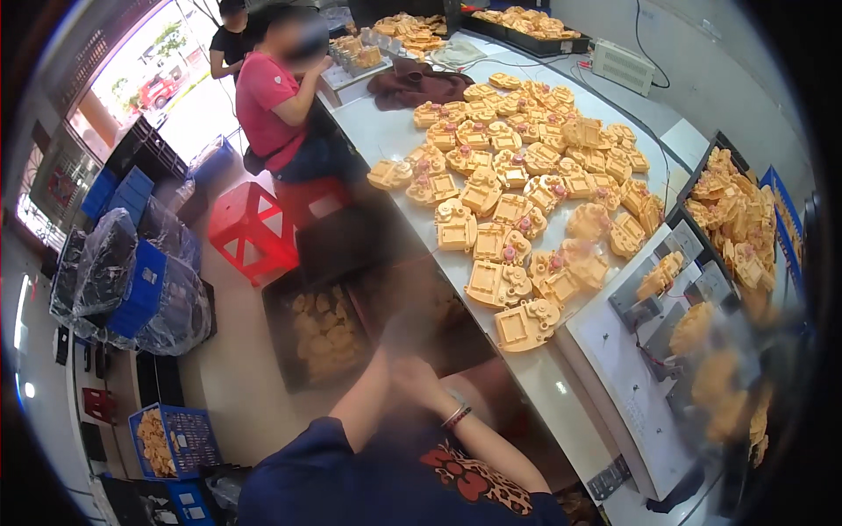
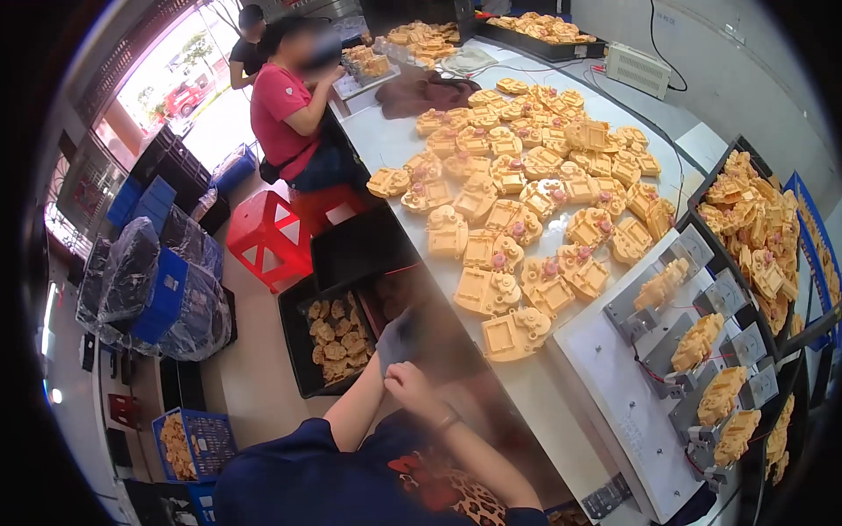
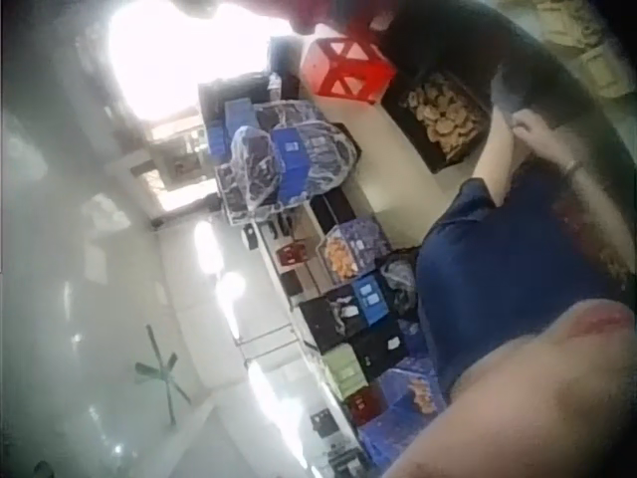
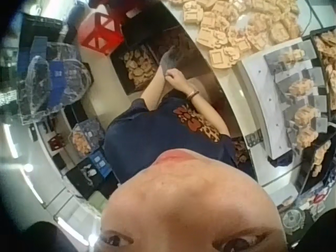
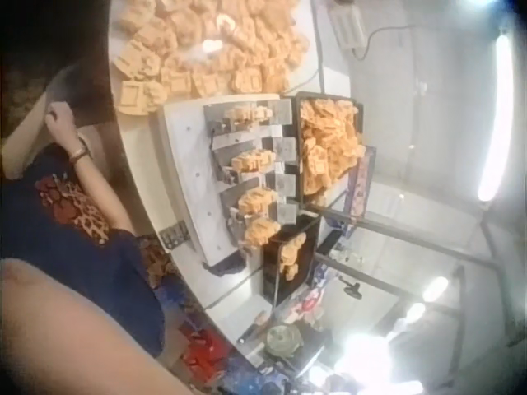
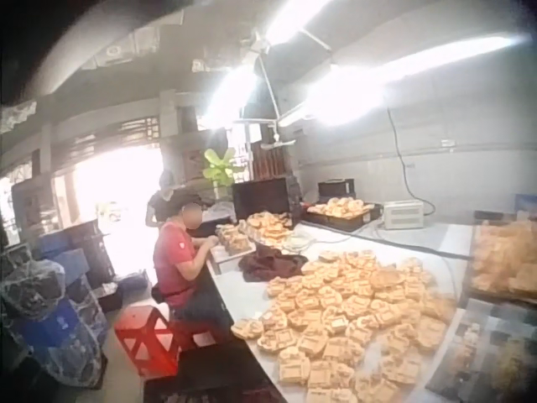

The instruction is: The person is assembling small yellow plastic toy vehicle components using a mechanical jig on a factory workbench.

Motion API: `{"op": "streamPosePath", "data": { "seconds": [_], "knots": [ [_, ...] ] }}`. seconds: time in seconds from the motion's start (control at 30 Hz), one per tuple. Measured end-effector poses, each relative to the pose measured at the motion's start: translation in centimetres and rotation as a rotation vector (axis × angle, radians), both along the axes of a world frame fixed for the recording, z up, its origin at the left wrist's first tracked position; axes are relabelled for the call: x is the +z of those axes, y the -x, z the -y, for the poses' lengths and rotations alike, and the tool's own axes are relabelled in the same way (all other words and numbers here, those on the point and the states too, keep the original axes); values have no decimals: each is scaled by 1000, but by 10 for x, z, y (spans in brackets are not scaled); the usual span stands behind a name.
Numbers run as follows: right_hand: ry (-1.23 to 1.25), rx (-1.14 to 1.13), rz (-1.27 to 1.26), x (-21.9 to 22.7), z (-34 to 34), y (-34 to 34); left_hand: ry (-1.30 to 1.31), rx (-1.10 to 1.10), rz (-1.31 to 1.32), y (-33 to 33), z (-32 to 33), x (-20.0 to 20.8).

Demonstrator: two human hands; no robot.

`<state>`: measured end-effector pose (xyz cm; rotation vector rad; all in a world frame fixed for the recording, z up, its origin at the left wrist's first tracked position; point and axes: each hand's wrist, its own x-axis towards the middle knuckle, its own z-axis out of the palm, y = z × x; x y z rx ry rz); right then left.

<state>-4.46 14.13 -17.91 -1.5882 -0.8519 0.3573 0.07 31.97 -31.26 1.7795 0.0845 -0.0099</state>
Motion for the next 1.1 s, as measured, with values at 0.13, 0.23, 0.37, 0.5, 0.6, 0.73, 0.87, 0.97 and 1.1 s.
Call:
{"op": "streamPosePath", "data": {
  "seconds": [0.13,0.23,0.37,0.5,0.6,0.73,0.87,0.97,1.1],
  "knots": [
    [130,-90,-115,-13,1,-5,1170,445,-60,-1,-14,-54],
    [51,-186,-298,-16,0,-1,1534,82,88,-10,-19,-52],
    [-88,-491,-526,-16,-4,-4,1761,-342,307,-30,20,46],
    [-76,-546,-486,-21,-8,-2,1042,433,180,-29,56,87],
    [200,-328,-365,3,2,-1,954,426,228,-13,55,85],
    [414,-20,-37,6,25,9,754,490,-116,-7,56,86],
    [322,-108,-234,38,29,12,-1317,-129,-394,16,73,178],
    [194,-307,-171,32,20,10,-1440,-211,-421,33,30,6],
    [183,-308,-194,0,16,13,-1210,-131,-631,27,46,58]
  ]
}}
